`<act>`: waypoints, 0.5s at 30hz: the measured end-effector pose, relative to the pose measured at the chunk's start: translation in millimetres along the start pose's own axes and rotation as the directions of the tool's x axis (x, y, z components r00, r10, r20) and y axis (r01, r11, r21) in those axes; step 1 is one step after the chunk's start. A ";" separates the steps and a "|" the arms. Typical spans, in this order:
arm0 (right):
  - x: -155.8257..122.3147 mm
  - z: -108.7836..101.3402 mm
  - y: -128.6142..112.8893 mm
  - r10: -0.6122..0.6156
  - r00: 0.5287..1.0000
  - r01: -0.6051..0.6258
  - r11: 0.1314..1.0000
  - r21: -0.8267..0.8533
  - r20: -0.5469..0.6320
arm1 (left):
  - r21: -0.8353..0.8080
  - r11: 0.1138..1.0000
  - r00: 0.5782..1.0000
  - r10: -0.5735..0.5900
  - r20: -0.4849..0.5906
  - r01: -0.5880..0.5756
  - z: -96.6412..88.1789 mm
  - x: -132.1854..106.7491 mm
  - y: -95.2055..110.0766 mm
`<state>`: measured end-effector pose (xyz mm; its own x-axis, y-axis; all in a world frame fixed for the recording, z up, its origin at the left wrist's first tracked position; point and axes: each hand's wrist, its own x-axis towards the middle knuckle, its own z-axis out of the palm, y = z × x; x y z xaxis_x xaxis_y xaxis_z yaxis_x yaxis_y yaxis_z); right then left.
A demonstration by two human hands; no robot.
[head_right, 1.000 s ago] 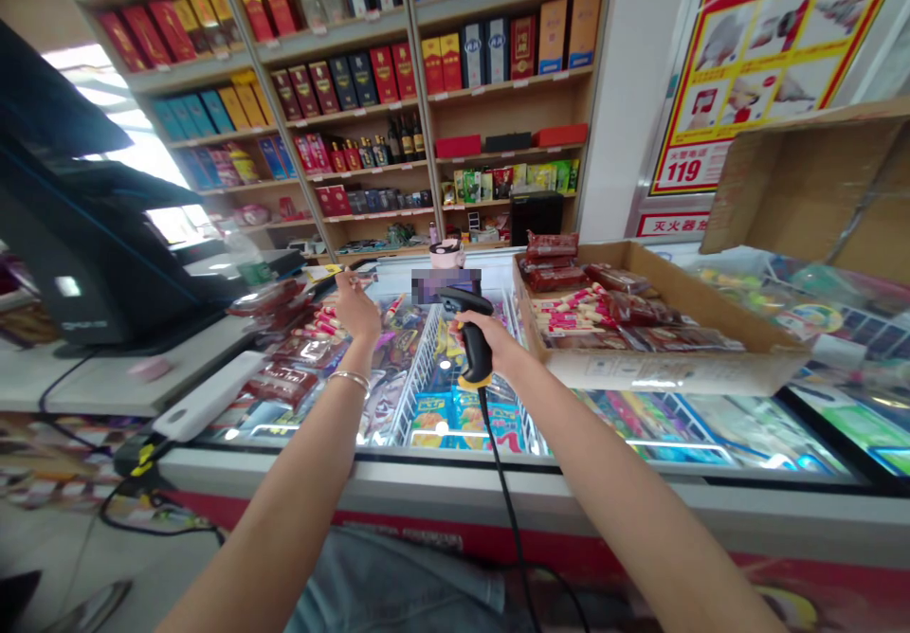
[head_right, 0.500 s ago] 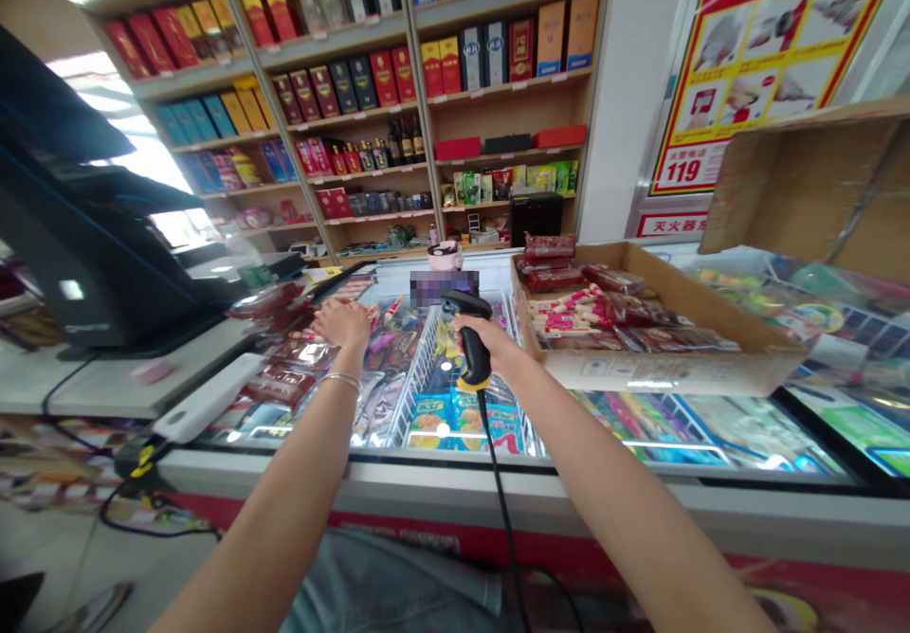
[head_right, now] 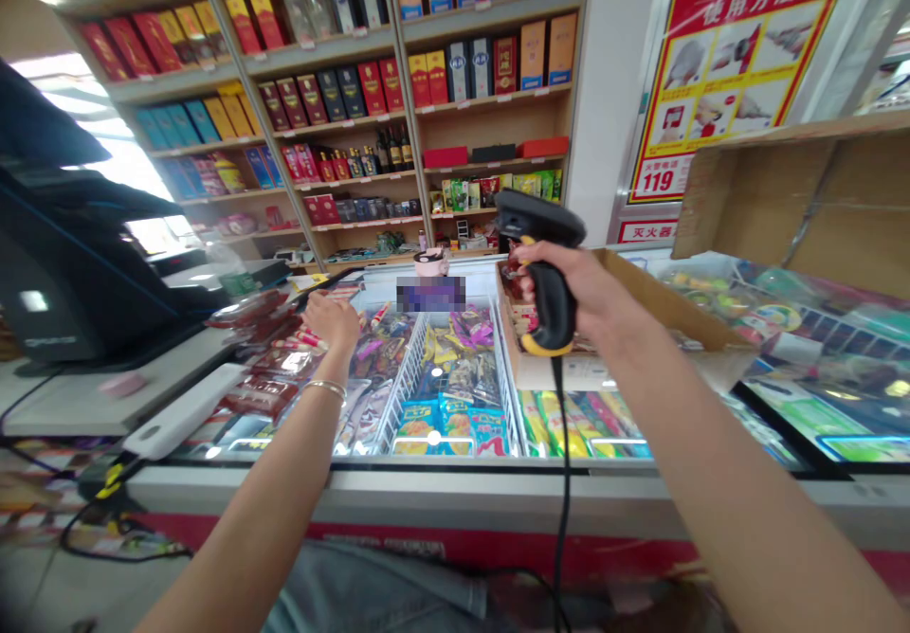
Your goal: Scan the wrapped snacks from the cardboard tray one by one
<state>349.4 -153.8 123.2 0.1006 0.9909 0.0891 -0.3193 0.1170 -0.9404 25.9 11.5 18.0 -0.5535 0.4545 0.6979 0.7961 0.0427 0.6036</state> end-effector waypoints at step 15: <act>11.0 -200.9 -18.9 0.121 0.895 -0.178 0.979 -0.095 -0.429 | -0.435 0.503 0.153 0.767 0.624 -0.747 10.9 -108.0 216.9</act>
<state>545.9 -158.4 76.1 0.4553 0.8729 -0.1752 -0.2416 -0.0682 -0.9680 260.9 -18.6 69.3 0.6781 0.6571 0.3291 0.7074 -0.7051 -0.0497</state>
